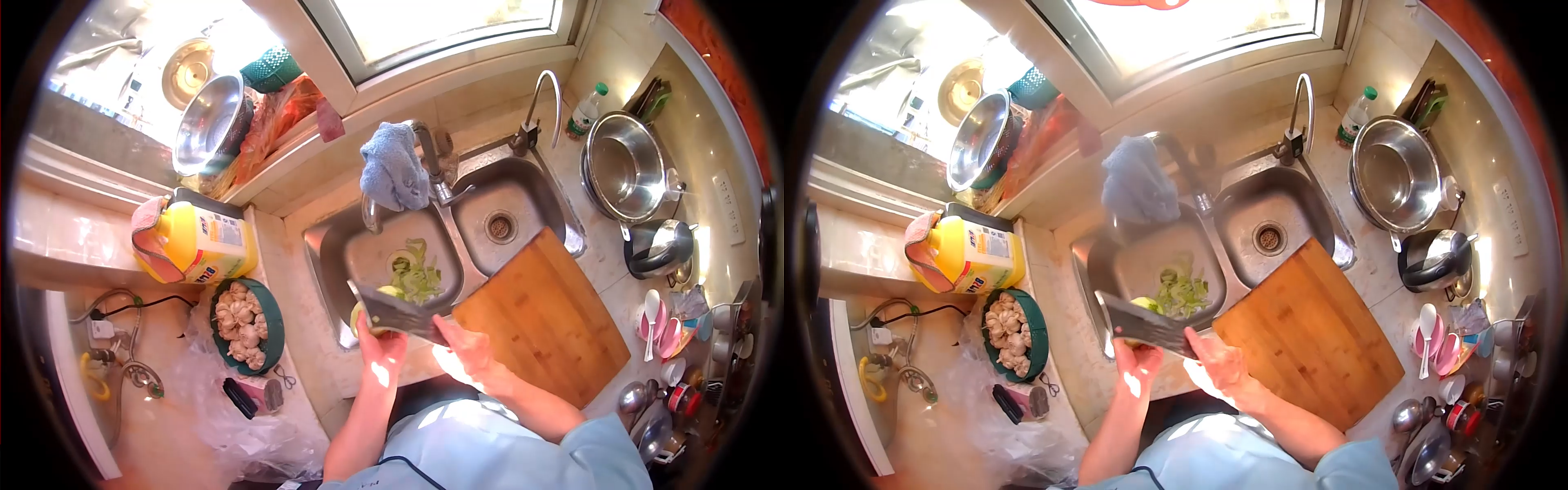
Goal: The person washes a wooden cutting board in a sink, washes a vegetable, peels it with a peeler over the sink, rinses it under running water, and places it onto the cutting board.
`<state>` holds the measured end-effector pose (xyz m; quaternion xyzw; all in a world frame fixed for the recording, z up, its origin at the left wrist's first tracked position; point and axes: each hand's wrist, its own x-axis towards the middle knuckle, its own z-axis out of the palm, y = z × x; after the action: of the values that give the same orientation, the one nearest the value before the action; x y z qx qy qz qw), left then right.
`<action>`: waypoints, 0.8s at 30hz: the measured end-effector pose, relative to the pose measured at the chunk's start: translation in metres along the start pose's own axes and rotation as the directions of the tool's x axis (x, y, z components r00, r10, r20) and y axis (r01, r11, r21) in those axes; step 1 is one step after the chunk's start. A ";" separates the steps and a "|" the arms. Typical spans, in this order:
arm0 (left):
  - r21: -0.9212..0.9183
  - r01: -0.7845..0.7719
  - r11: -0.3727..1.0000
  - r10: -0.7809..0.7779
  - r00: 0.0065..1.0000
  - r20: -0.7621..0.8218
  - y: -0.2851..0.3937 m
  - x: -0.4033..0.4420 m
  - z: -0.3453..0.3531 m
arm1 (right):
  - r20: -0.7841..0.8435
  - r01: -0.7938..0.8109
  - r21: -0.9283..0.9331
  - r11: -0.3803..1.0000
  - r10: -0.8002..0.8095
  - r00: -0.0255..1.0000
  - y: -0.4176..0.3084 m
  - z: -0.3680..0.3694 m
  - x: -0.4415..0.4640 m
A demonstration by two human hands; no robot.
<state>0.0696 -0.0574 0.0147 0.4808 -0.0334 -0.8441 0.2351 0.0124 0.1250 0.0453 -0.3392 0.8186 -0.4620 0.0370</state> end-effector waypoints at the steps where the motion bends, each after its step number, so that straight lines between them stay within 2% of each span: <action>1: 0.078 -0.061 0.995 0.042 0.975 0.219 0.000 -0.003 0.000 | -0.001 0.006 -0.016 1.000 -0.006 1.000 0.002 0.014 -0.004; 3: 0.174 -0.173 0.969 0.089 0.909 0.406 -0.001 -0.016 0.003 | 0.050 0.027 -0.036 0.999 -0.025 0.998 0.002 0.020 -0.003; 4: 0.123 -0.043 0.991 0.005 0.955 0.298 0.003 -0.016 0.002 | 0.078 0.038 -0.048 0.998 -0.034 0.996 0.001 0.021 -0.002; 7: 0.175 -0.171 0.970 0.109 0.943 0.313 0.000 -0.023 0.000 | 0.056 0.085 0.011 0.996 -0.085 0.995 -0.002 0.022 0.004; 10: 0.132 -0.120 0.984 0.090 0.973 0.213 0.003 -0.013 -0.005 | 0.088 0.045 0.083 0.996 -0.053 0.995 -0.003 0.020 0.005; 12: 0.012 -0.189 0.982 0.189 0.982 0.012 0.002 -0.022 0.000 | 0.131 -0.055 0.052 0.997 0.047 0.990 0.005 0.026 -0.001; 13: 0.037 -0.196 0.980 0.196 0.980 0.022 0.007 -0.025 0.004 | 0.148 -0.104 0.035 0.994 0.097 0.984 0.010 0.030 -0.002; 14: 0.061 -0.204 0.977 0.202 0.979 0.033 0.013 -0.029 0.008 | 0.242 -0.269 0.026 0.963 0.255 0.936 0.017 0.035 -0.001; 16: 0.073 -0.192 0.979 0.185 0.978 0.097 0.027 -0.022 0.001 | 0.410 -0.572 -0.039 0.820 0.535 0.739 0.022 0.037 0.003; 17: 0.098 -0.145 0.985 0.127 0.976 0.174 0.036 -0.020 -0.001 | 0.376 -0.545 -0.004 0.839 0.506 0.776 0.023 0.037 0.003; 19: 0.160 -0.063 0.985 0.010 0.950 0.311 0.050 -0.021 -0.008 | 0.382 -0.554 0.009 0.833 0.509 0.771 0.018 0.030 0.006; 20: 0.224 -0.090 0.970 0.023 0.958 0.286 0.052 -0.018 -0.014 | 0.384 -0.560 0.018 0.828 0.512 0.769 0.015 0.027 0.008; 22: 0.345 -0.144 0.927 0.060 0.968 0.244 0.056 -0.006 -0.024 | 0.302 -0.493 0.015 0.870 0.466 0.832 0.019 0.023 0.011; 23: 0.510 -0.233 0.828 0.091 0.953 0.288 0.058 0.000 -0.029 | 0.265 -0.458 0.012 0.889 0.438 0.859 0.021 0.020 0.011; 24: 0.677 -0.427 0.600 0.188 0.897 0.399 0.057 0.004 -0.031 | 0.245 -0.354 -0.049 0.934 0.355 0.902 0.022 0.014 0.013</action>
<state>0.1146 -0.1045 0.0112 0.3932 -0.4950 -0.7598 0.1518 -0.0040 0.1147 0.0235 -0.2403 0.8560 -0.3999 0.2224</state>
